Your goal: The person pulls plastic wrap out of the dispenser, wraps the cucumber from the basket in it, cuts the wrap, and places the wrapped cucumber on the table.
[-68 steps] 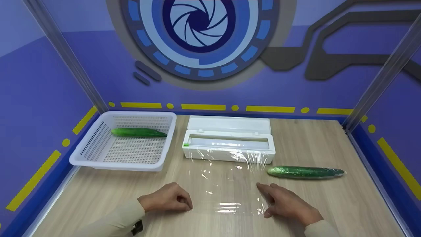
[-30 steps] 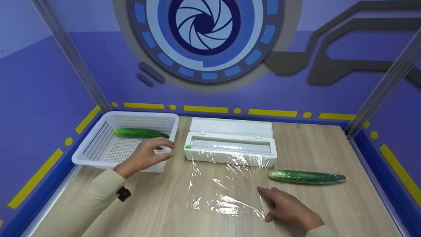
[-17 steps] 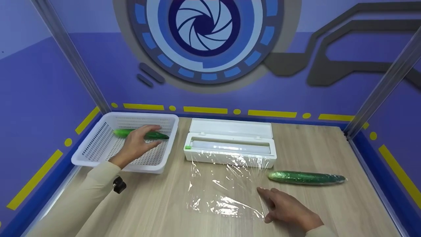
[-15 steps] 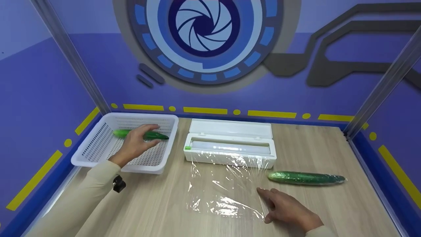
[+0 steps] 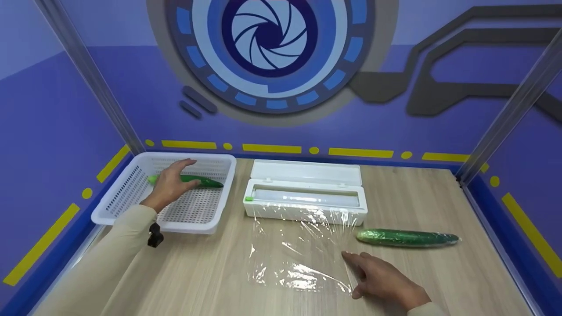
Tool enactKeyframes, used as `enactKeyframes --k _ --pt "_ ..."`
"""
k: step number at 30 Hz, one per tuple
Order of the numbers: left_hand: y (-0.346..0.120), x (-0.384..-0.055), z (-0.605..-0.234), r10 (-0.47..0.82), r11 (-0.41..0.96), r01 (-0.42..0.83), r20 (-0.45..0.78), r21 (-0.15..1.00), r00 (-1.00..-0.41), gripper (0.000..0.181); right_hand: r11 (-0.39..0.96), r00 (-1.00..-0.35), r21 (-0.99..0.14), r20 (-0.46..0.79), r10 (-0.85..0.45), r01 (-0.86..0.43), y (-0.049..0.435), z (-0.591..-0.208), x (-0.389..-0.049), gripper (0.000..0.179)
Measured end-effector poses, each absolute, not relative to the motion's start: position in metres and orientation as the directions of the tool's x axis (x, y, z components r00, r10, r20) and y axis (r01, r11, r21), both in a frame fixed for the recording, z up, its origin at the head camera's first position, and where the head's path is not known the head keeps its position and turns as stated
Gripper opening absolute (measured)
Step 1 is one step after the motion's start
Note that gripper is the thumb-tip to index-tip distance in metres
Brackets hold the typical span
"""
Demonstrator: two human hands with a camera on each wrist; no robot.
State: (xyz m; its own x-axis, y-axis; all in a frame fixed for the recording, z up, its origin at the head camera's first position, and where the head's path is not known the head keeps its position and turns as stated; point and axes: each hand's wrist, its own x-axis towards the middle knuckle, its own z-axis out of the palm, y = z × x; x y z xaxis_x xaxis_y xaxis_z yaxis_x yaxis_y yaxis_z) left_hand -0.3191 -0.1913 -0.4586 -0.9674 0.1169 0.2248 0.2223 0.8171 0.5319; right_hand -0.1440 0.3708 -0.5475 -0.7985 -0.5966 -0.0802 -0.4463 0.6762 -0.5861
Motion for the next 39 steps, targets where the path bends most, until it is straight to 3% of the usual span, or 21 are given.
enactKeyframes --k 7,14,21,28,39 --pt "-0.201 -0.331 -0.475 0.083 0.852 0.148 0.149 0.503 -0.985 0.068 0.685 -0.806 -0.580 -0.081 -0.586 -0.440 0.371 -0.548 -0.143 0.097" --pt "-0.205 -0.335 -0.488 0.063 0.875 0.077 0.045 0.477 -0.997 0.071 0.742 -0.826 -0.595 -0.218 -0.519 -0.309 0.369 -0.544 -0.142 0.095" --pt "-0.207 -0.338 -0.493 0.121 0.907 0.095 -0.039 0.410 -0.992 0.069 0.733 -0.822 -0.576 -0.175 -0.542 -0.361 0.369 -0.545 -0.143 0.095" --pt "-0.205 -0.338 -0.495 0.138 0.934 0.083 -0.137 0.347 -0.981 0.071 0.746 -0.831 -0.576 -0.194 -0.521 -0.333 0.369 -0.545 -0.142 0.095" --pt "-0.211 -0.335 -0.496 0.165 0.935 0.086 -0.208 0.343 -0.964 0.072 0.757 -0.837 -0.589 -0.233 -0.495 -0.284 0.368 -0.544 -0.141 0.095"
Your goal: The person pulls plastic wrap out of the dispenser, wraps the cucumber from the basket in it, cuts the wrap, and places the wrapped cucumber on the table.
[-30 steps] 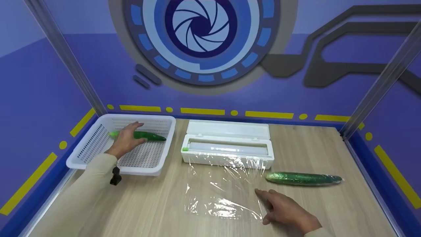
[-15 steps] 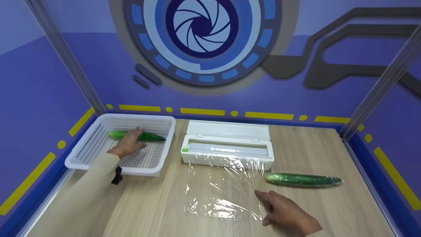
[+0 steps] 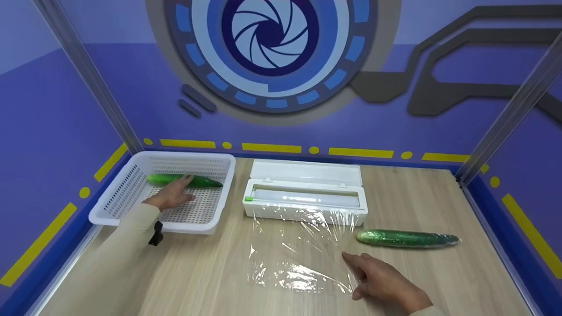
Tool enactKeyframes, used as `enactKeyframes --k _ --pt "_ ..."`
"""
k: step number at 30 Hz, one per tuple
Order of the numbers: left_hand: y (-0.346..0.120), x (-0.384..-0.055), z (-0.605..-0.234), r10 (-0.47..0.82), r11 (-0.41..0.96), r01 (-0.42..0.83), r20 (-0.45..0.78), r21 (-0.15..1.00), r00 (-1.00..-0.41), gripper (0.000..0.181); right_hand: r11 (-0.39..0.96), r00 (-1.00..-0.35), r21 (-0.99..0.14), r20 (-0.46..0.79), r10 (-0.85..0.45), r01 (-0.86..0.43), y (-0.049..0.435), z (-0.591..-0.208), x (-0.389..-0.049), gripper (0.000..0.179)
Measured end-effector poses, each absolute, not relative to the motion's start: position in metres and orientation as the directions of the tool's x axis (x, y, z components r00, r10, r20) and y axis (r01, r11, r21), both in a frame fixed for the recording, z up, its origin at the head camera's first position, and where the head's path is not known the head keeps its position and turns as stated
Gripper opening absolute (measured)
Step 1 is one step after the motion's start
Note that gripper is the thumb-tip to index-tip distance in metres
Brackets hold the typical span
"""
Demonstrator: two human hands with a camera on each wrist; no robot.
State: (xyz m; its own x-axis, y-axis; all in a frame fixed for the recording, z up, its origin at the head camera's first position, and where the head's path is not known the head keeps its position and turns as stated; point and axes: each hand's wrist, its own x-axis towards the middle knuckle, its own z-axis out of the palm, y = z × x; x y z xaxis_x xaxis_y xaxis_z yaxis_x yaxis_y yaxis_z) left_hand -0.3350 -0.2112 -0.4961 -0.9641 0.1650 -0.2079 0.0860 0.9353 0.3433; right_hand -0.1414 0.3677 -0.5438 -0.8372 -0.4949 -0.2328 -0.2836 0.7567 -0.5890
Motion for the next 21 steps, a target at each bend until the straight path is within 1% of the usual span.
enactKeyframes --k 2,4,8,10,12,15,17,19,21 --pt "-0.212 -0.335 -0.497 0.165 0.936 0.086 -0.208 0.341 -0.964 0.070 0.753 -0.836 -0.593 -0.228 -0.499 -0.287 0.368 -0.544 -0.141 0.095" --pt "-0.212 -0.335 -0.496 0.155 0.937 0.088 -0.179 0.337 -0.972 0.066 0.747 -0.836 -0.595 -0.217 -0.504 -0.295 0.369 -0.545 -0.141 0.095" --pt "-0.210 -0.337 -0.495 0.089 0.924 0.060 -0.060 0.377 -0.994 0.053 0.730 -0.833 -0.592 -0.168 -0.527 -0.341 0.371 -0.545 -0.141 0.097" --pt "-0.211 -0.338 -0.494 0.062 0.918 0.048 -0.024 0.393 -0.998 0.050 0.722 -0.831 -0.590 -0.148 -0.537 -0.361 0.372 -0.546 -0.141 0.097" --pt "-0.212 -0.338 -0.495 0.062 0.924 0.040 -0.044 0.379 -0.997 0.055 0.715 -0.827 -0.588 -0.133 -0.547 -0.378 0.372 -0.547 -0.141 0.098" --pt "-0.214 -0.336 -0.499 0.087 0.937 0.042 -0.116 0.347 -0.989 0.064 0.718 -0.828 -0.586 -0.137 -0.544 -0.375 0.372 -0.547 -0.141 0.098" --pt "-0.216 -0.334 -0.502 0.096 0.943 0.042 -0.148 0.329 -0.984 0.067 0.721 -0.828 -0.585 -0.142 -0.542 -0.372 0.372 -0.548 -0.140 0.098" --pt "-0.218 -0.334 -0.505 0.095 0.951 0.047 -0.146 0.304 -0.985 0.068 0.722 -0.829 -0.586 -0.144 -0.540 -0.368 0.372 -0.548 -0.140 0.097" --pt "-0.220 -0.335 -0.508 0.096 0.959 0.057 -0.126 0.277 -0.987 0.064 0.722 -0.829 -0.587 -0.144 -0.540 -0.368 0.372 -0.548 -0.141 0.097"
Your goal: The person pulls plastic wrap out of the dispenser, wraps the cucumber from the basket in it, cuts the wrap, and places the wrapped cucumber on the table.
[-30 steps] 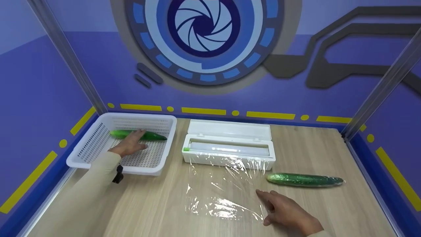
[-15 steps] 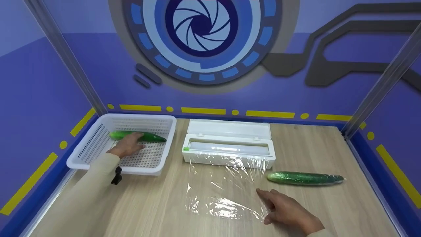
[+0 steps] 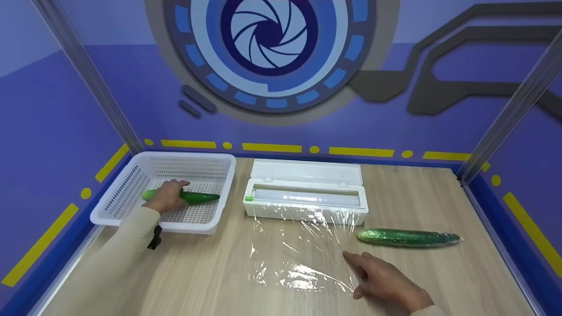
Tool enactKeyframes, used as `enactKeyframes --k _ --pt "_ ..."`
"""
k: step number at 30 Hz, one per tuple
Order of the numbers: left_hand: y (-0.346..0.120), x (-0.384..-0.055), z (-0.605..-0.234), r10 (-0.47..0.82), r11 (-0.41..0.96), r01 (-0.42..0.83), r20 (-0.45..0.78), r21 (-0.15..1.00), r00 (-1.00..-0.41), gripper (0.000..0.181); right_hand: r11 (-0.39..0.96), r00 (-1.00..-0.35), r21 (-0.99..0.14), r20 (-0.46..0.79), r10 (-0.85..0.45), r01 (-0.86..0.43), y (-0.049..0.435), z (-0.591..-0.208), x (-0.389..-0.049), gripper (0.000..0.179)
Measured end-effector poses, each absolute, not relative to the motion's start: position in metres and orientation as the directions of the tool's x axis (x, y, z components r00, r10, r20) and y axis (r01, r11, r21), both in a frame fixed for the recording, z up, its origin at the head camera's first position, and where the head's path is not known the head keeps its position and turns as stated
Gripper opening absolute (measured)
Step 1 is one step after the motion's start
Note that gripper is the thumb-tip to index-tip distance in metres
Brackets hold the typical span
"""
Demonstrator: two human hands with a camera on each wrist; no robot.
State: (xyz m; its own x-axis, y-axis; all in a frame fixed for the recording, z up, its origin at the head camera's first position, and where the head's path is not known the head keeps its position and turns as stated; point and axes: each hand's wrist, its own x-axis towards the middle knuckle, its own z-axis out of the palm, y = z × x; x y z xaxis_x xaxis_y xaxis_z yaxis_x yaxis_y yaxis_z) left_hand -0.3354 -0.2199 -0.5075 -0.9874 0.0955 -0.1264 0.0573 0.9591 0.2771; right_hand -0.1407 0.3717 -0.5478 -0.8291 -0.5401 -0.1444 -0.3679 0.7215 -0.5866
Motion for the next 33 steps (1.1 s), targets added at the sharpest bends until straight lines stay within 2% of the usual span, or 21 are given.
enactKeyframes --k 4,9,15,21,33 --pt "-0.222 -0.334 -0.508 0.098 0.967 0.071 -0.101 0.245 -0.990 0.052 0.720 -0.826 -0.586 -0.146 -0.544 -0.371 0.372 -0.548 -0.142 0.097" --pt "-0.220 -0.331 -0.503 0.096 0.962 0.069 -0.089 0.265 -0.991 0.045 0.737 -0.827 -0.582 -0.183 -0.531 -0.345 0.371 -0.546 -0.144 0.095" --pt "-0.216 -0.326 -0.496 0.092 0.945 0.093 0.017 0.315 -0.996 0.039 0.743 -0.826 -0.584 -0.204 -0.525 -0.328 0.370 -0.546 -0.144 0.096" --pt "-0.205 -0.318 -0.486 0.077 0.914 0.110 0.099 0.391 -0.992 0.044 0.700 -0.817 -0.598 -0.125 -0.564 -0.391 0.372 -0.548 -0.142 0.095" --pt "-0.183 -0.292 -0.463 0.092 0.851 0.208 0.252 0.483 -0.963 0.047 0.716 -0.820 -0.595 -0.160 -0.550 -0.364 0.371 -0.547 -0.142 0.095"
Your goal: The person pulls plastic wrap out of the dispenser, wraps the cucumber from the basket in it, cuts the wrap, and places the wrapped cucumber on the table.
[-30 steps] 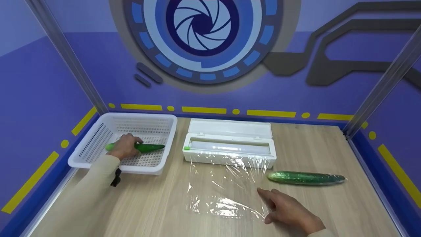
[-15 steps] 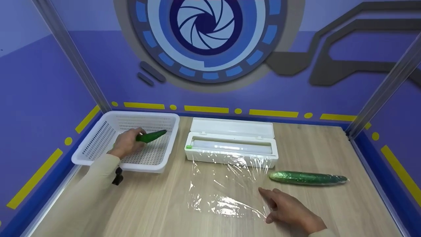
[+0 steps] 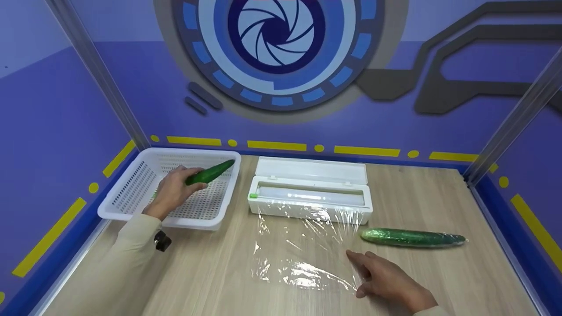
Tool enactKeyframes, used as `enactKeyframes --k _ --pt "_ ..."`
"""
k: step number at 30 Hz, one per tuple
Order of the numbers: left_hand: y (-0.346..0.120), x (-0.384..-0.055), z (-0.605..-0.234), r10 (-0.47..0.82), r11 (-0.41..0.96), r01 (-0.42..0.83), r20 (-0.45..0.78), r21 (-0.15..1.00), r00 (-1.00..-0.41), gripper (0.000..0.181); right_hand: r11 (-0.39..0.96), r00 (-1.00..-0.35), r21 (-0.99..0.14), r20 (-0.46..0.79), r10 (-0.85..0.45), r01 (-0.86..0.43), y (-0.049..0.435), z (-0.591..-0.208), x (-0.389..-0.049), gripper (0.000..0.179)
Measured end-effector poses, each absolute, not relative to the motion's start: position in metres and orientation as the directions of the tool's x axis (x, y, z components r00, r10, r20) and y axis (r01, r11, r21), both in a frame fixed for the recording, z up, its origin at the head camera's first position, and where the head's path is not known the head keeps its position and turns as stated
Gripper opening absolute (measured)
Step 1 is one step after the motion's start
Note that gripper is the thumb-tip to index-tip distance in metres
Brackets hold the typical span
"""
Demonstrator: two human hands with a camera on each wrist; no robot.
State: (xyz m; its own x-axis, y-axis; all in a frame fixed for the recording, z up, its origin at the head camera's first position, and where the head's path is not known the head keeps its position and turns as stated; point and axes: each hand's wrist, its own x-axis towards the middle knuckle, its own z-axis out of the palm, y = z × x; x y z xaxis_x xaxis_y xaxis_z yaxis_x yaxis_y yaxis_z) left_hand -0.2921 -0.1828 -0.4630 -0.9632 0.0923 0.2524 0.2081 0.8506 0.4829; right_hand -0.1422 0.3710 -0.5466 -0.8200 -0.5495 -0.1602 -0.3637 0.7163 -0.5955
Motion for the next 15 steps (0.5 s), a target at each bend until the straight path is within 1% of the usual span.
enactKeyframes --k 5,11,15 --pt "-0.170 -0.275 -0.450 0.097 0.832 0.248 0.310 0.496 -0.946 0.050 0.733 -0.827 -0.589 -0.185 -0.531 -0.339 0.370 -0.545 -0.142 0.095" --pt "-0.152 -0.253 -0.436 0.127 0.808 0.331 0.404 0.488 -0.906 0.051 0.740 -0.826 -0.602 -0.223 -0.518 -0.301 0.370 -0.545 -0.142 0.094" --pt "-0.140 -0.240 -0.433 0.171 0.775 0.415 0.474 0.477 -0.864 0.051 0.725 -0.819 -0.600 -0.193 -0.540 -0.337 0.370 -0.546 -0.142 0.094"
